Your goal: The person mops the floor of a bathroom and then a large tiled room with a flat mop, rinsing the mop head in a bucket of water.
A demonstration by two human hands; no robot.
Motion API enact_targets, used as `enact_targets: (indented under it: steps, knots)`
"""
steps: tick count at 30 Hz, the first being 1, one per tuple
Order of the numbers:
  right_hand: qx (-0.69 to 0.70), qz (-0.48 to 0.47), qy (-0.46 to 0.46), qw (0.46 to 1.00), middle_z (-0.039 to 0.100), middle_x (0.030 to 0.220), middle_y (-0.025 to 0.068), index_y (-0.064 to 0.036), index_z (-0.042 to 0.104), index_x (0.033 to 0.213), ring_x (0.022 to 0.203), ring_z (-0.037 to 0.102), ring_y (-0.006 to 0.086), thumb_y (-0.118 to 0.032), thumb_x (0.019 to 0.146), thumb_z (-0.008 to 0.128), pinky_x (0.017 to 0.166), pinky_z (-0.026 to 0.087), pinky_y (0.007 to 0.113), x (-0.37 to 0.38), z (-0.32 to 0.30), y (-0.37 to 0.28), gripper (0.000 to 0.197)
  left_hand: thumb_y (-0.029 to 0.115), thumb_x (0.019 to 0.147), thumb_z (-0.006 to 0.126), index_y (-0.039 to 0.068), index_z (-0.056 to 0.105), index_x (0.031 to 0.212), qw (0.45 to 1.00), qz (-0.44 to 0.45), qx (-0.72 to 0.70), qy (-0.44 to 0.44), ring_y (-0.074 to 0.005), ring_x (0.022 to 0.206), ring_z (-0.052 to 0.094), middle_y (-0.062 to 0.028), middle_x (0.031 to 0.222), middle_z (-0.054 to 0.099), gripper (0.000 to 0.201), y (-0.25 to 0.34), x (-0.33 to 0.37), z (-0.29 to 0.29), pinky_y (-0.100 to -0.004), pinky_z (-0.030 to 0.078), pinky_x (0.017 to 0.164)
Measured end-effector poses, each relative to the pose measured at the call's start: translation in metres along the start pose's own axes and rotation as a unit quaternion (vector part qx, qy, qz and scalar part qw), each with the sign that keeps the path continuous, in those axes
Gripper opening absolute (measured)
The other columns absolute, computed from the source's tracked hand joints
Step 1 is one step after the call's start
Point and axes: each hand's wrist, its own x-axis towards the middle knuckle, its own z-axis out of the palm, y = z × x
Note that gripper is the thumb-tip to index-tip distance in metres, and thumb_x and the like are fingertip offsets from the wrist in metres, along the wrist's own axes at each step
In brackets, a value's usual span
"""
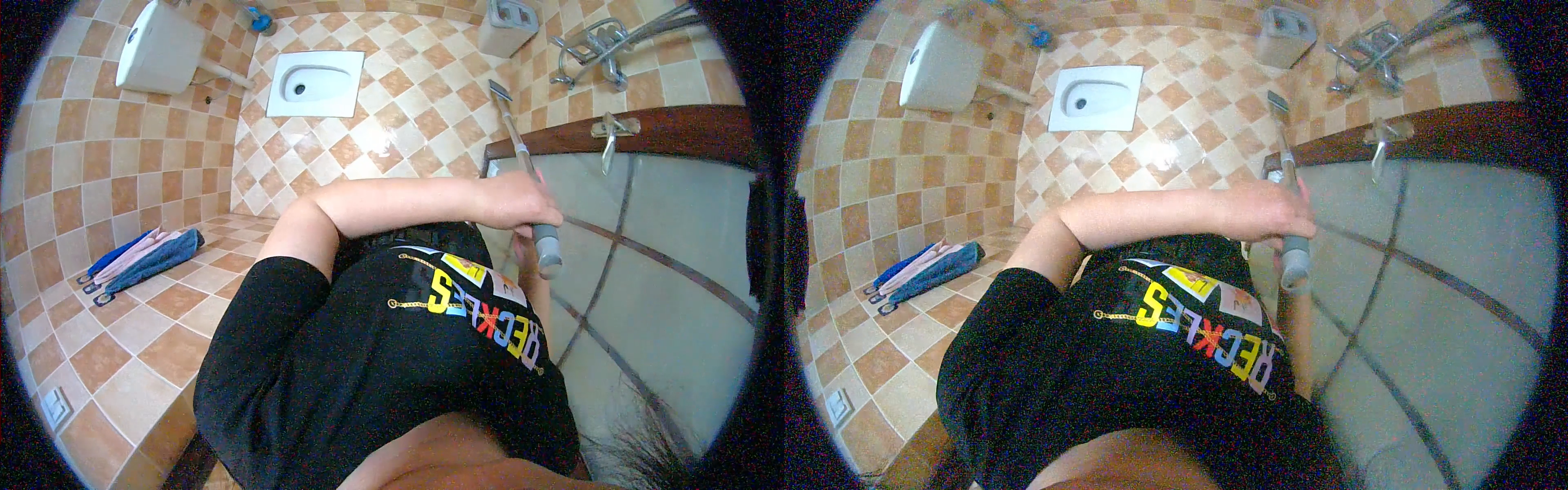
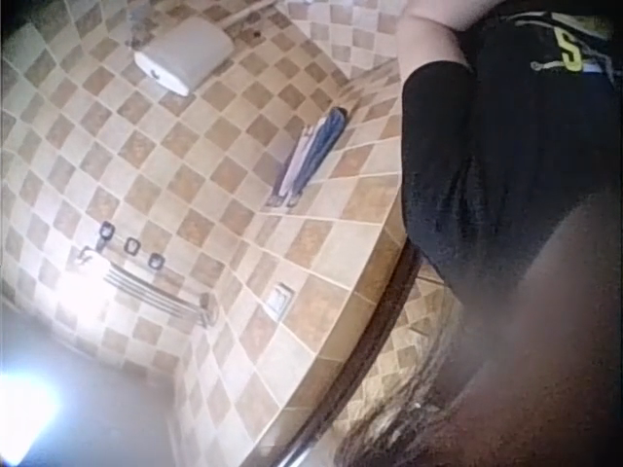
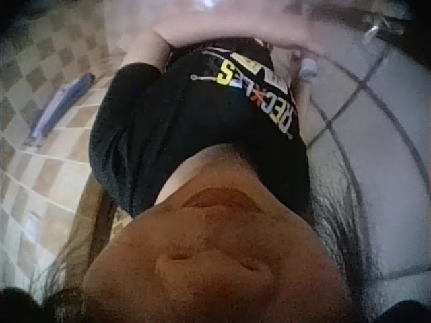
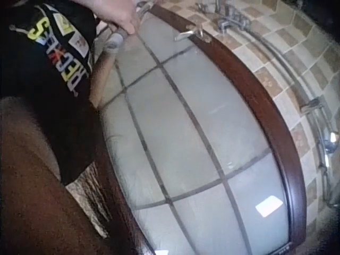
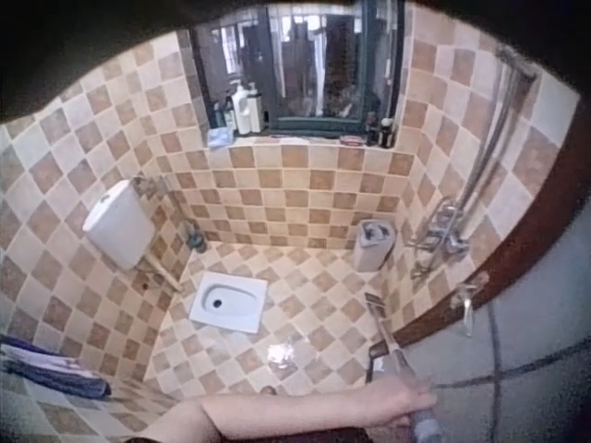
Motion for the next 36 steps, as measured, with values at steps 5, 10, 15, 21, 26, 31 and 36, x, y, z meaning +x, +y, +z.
enact_targets:
  steps: [5, 10, 15, 21, 26, 31, 36]
  knots:
    - [-0.205, -0.026, -0.062, 0.976, 0.052, 0.095, 0.0035, -0.0111, 0.043, 0.113, 0.09, 0.048, 0.0126, -0.019, 0.083, 0.049, 0.077, 0.04, 0.029, 0.04, 0.062, 0.023, 0.031, 0.019, 0.062, 0.064, 0.007, 0.044, 0.08, 0.998, 0.017, 0.009, 0.057, -0.0297, 0.077, 0.055, -0.0077, 0.073, 0.052, 0.03, 0.011, -0.032, -0.027, -0.0428, 0.042, 0.063]
    - [-0.405, -0.012, -0.105, 0.908, 0.052, 0.096, 0.0043, -0.0105, 0.045, 0.112, 0.095, 0.047, 0.0129, -0.015, 0.084, 0.049, 0.083, 0.039, 0.03, 0.058, 0.105, 0.04, 0.03, 0.02, 0.06, 0.064, 0.008, 0.045, 0.075, 0.993, 0.036, 0.05, 0.105, -0.0277, 0.072, 0.056, -0.0064, 0.067, 0.052, 0.027, 0.016, -0.068, -0.063, -0.0428, 0.043, 0.06]
    - [-0.502, 0.018, -0.115, 0.857, 0.053, 0.097, 0.0051, -0.0099, 0.046, 0.112, 0.1, 0.045, 0.0131, -0.01, 0.084, 0.049, 0.088, 0.038, 0.03, 0.068, 0.135, 0.066, 0.028, 0.024, 0.063, 0.061, 0.004, 0.045, 0.066, 0.978, 0.039, 0.113, 0.171, -0.0265, 0.057, 0.058, -0.0105, 0.058, 0.053, 0.026, 0.023, -0.106, -0.091, -0.0384, 0.045, 0.05]
    - [-0.273, -0.045, -0.181, 0.944, 0.051, 0.1, 0.0154, -0.0068, 0.04, 0.117, 0.105, 0.045, 0.0228, -0.025, 0.077, 0.054, 0.095, 0.032, 0.038, 0.076, 0.181, 0.091, 0.047, 0.023, 0.055, 0.065, 0.006, 0.042, 0.061, 0.949, 0.027, 0.187, 0.251, -0.0236, 0.054, 0.057, -0.0075, 0.053, 0.051, 0.029, 0.016, -0.128, -0.117, -0.035, 0.044, 0.045]
    - [-0.386, -0.018, -0.222, 0.895, 0.048, 0.108, 0.0163, -0.0064, 0.038, 0.12, 0.109, 0.042, 0.0235, -0.034, 0.08, 0.046, 0.097, 0.031, 0.039, 0.107, 0.195, 0.091, 0.05, 0.026, 0.053, 0.068, 0.008, 0.043, 0.062, 0.932, 0.033, 0.171, 0.317, -0.0221, 0.054, 0.057, -0.0055, 0.054, 0.052, 0.032, -0.009, -0.115, -0.133, -0.0328, 0.044, 0.047]
    - [-0.402, 0.003, -0.295, 0.867, 0.044, 0.116, 0.0172, -0.006, 0.035, 0.123, 0.114, 0.038, 0.0242, -0.044, 0.083, 0.038, 0.098, 0.029, 0.039, 0.149, 0.202, 0.087, 0.055, 0.027, 0.06, 0.068, 0.007, 0.053, 0.08, 0.937, 0.017, 0.11, 0.332, -0.0233, 0.066, 0.057, -0.007, 0.069, 0.056, 0.032, -0.05, -0.107, -0.149, -0.0342, 0.045, 0.057]
    - [-0.33, 0.042, -0.297, 0.895, 0.05, 0.106, 0.0105, -0.0075, 0.045, 0.113, 0.1, 0.046, 0.018, -0.029, 0.08, 0.049, 0.087, 0.037, 0.033, 0.226, 0.201, 0.045, 0.039, 0.024, 0.074, 0.062, 0.008, 0.052, 0.109, 0.94, -0.126, 0.042, 0.316, -0.028, 0.093, 0.056, -0.0123, 0.104, 0.057, 0.04, -0.129, -0.137, -0.165, -0.0345, 0.046, 0.077]
